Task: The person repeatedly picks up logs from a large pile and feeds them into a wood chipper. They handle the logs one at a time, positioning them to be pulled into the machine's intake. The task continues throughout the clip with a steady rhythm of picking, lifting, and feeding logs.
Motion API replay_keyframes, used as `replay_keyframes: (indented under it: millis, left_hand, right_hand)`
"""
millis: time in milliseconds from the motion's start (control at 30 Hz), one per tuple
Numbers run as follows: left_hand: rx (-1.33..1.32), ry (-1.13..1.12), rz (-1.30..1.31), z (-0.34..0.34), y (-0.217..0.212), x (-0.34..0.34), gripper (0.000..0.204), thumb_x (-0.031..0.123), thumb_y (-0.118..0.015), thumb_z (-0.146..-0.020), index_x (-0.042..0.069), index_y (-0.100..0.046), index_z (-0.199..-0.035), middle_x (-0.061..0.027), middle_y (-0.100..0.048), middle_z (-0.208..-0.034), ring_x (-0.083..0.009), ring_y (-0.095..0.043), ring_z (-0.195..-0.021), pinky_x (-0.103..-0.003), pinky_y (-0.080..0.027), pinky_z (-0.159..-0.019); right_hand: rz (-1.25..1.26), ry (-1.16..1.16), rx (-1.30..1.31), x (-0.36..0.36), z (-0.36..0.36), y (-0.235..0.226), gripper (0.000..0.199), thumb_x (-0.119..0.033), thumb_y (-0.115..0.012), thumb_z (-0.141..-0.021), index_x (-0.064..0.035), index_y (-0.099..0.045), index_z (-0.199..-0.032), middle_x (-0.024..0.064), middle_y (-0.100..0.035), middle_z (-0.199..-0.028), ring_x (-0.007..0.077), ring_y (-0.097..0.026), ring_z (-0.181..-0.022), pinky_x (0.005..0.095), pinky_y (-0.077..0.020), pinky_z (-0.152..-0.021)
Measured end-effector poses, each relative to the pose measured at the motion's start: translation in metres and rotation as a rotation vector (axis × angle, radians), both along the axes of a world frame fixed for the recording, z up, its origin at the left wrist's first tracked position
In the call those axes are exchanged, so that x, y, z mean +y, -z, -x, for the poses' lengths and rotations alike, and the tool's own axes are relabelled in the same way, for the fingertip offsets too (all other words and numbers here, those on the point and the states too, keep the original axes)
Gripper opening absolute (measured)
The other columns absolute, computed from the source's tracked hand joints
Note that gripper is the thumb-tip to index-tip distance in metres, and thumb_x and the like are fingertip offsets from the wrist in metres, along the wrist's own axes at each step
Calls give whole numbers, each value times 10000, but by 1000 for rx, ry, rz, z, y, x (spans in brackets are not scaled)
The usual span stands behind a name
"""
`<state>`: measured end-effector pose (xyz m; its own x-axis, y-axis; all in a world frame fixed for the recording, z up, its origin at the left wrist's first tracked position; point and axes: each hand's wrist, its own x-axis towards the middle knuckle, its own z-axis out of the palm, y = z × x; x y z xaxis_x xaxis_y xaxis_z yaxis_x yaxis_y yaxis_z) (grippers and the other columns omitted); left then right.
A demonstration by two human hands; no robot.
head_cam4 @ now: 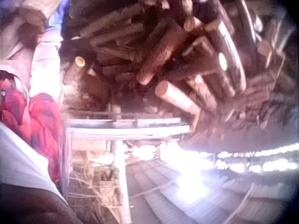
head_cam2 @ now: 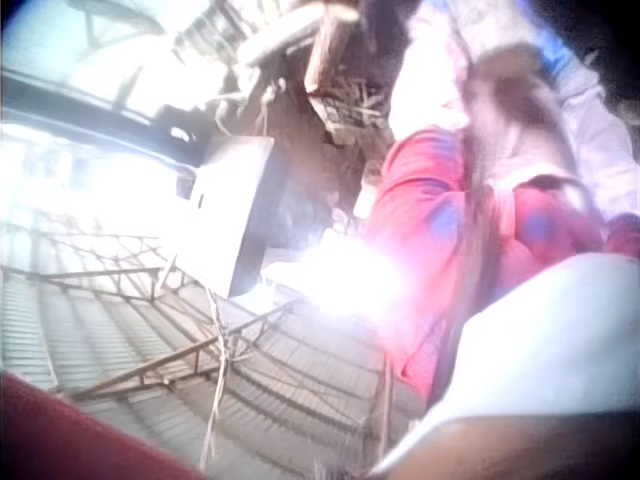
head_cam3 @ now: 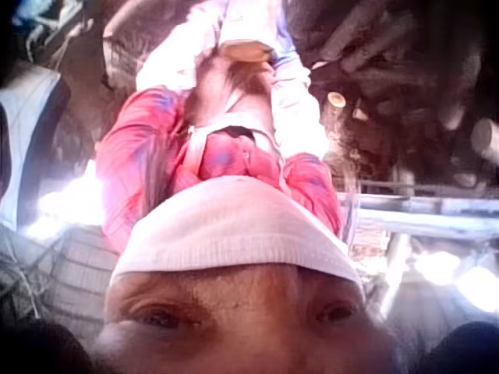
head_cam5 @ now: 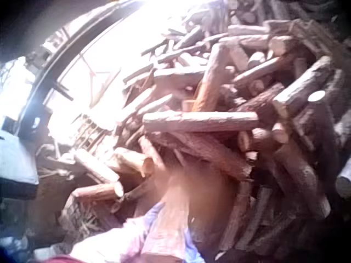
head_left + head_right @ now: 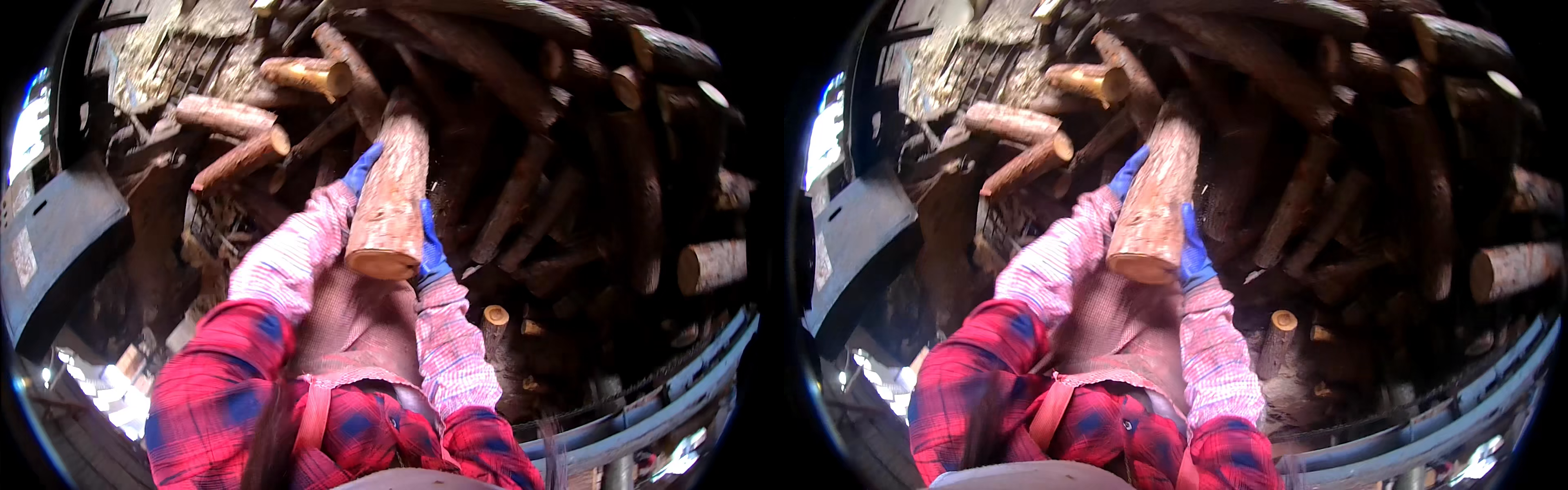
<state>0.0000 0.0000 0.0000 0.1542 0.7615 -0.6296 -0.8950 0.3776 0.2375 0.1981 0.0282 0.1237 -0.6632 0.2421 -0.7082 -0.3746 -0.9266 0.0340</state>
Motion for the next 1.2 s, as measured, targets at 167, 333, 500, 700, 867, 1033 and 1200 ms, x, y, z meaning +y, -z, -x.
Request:
replay_keyframes:
  millis: [167, 333, 500, 700, 867, 1033, 1200]
  left_hand:
    - [349, 49, -24, -68, -66, -61, 407, 223, -547, -948, 39, -504, -1308, -101, -616, -1182, -222, -580, -1094, -371, -464, -970]
    - [373, 385, 103, -145, -162, -84, 452, 295, -563, -937, 0, -523, -1278, -94, -608, -1186, -196, -577, -1075, -336, -456, -952]
    - [366, 723, 36, -233, -276, -59, 549, 399, -600, -901, -26, -542, -1245, -74, -593, -1189, -163, -566, -1043, -311, -429, -944]
    - [486, 687, -843, -402, -447, -34, 624, 342, -642, -873, -20, -418, -1329, -100, -554, -1205, -171, -534, -1043, -314, -421, -936]
    - [407, 749, -1174, -475, -547, -34, 769, 290, -744, -811, -25, -341, -1386, -208, -440, -1375, -262, -424, -1282, -356, -341, -1067]
    - [668, 812, -967, -418, -490, -47, 695, 260, -725, -831, 11, -377, -1378, -192, -465, -1361, -244, -457, -1257, -350, -360, -1059]
    - [1459, 1201, -620, -243, -347, -92, 805, 579, -650, -768, 44, -453, -1335, -196, -552, -1275, -309, -533, -1187, -360, -398, -1016]
  right_hand:
    - [12, 30, -301, -53, -45, -83, 741, -558, -516, -895, -8, -397, -1377, 116, -492, -1342, 226, -473, -1229, 341, -375, -1062]
    - [-299, 96, -317, -136, -145, -118, 723, -462, -610, -881, -21, -356, -1394, 83, -507, -1293, 190, -496, -1161, 343, -412, -1005]
    - [-182, 448, -523, -131, -190, -261, 1029, -218, -820, -730, -27, -87, -1426, 151, -488, -1257, 227, -550, -1082, 362, -479, -931]
    - [-1190, 444, -1332, -175, -351, -335, 761, -83, -736, -798, -45, -276, -1403, 102, -571, -1160, 166, -603, -981, 282, -487, -931]
    - [-1409, 430, -1439, -179, -539, -472, 685, -166, -736, -800, -10, -383, -1366, 89, -549, -1231, 165, -543, -1083, 293, -438, -961]
    - [-1121, 25, -1982, -155, -608, -549, 1093, -330, -860, -625, 40, -218, -1428, 184, -440, -1353, 277, -443, -1237, 351, -361, -1047]
    - [-1114, 68, -1630, -170, -725, -411, 860, -262, -812, -701, 50, -363, -1364, 139, -518, -1254, 225, -496, -1157, 343, -401, -1006]
